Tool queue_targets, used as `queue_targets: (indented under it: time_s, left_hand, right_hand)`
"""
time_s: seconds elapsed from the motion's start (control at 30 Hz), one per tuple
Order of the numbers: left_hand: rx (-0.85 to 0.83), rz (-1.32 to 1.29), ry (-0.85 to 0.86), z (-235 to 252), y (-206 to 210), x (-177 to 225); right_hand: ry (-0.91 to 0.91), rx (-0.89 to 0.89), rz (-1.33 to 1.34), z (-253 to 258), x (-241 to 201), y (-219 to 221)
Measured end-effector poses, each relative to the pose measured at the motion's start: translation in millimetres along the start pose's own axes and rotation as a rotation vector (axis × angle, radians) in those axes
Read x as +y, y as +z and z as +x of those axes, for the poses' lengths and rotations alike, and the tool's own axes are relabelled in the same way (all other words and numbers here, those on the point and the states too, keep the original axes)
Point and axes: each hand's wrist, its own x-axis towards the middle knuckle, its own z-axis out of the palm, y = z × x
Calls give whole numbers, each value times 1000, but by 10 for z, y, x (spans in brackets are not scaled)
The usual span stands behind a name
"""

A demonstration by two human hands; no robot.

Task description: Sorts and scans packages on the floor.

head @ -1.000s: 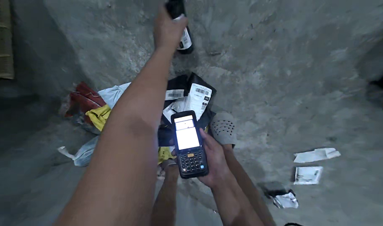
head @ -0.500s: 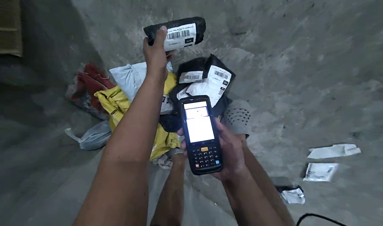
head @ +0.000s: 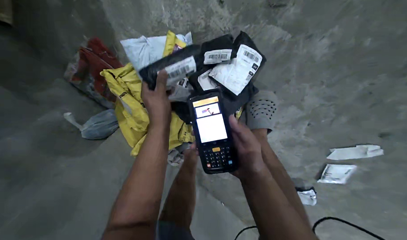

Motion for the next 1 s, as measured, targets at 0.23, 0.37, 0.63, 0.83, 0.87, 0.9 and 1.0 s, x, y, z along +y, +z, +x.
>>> queue_targets:
  time_s: [0.23,0.37,0.63,0.83,0.87,0.9,1.0]
  left_hand:
    - [160,-155,-431,-1622,-538,-613]
    - [-124,-347,-450,-1778,-406,-873]
    - [-53,-31,-364,-1396,-586,-789]
    - [-4,-5,-268,-1230,-828,-718]
    - [-1,10,-253,-1207,-860,-731]
    - [-6,15,-242,-1188,-885,-733]
    - [-20,-86,-298,-1182,-902,-692]
  right_hand:
    - [-29,89,-180,-38,164,22]
    - [-76,148,-250,7,267,60]
    - [-90,134,-293,196,558,164]
    - [-29,153,-295,305,745,281]
    - [-23,143,-295,317,768,278]
    - [-19,138,-291,331,790,276]
    - [-32,196,-286,354,856,331]
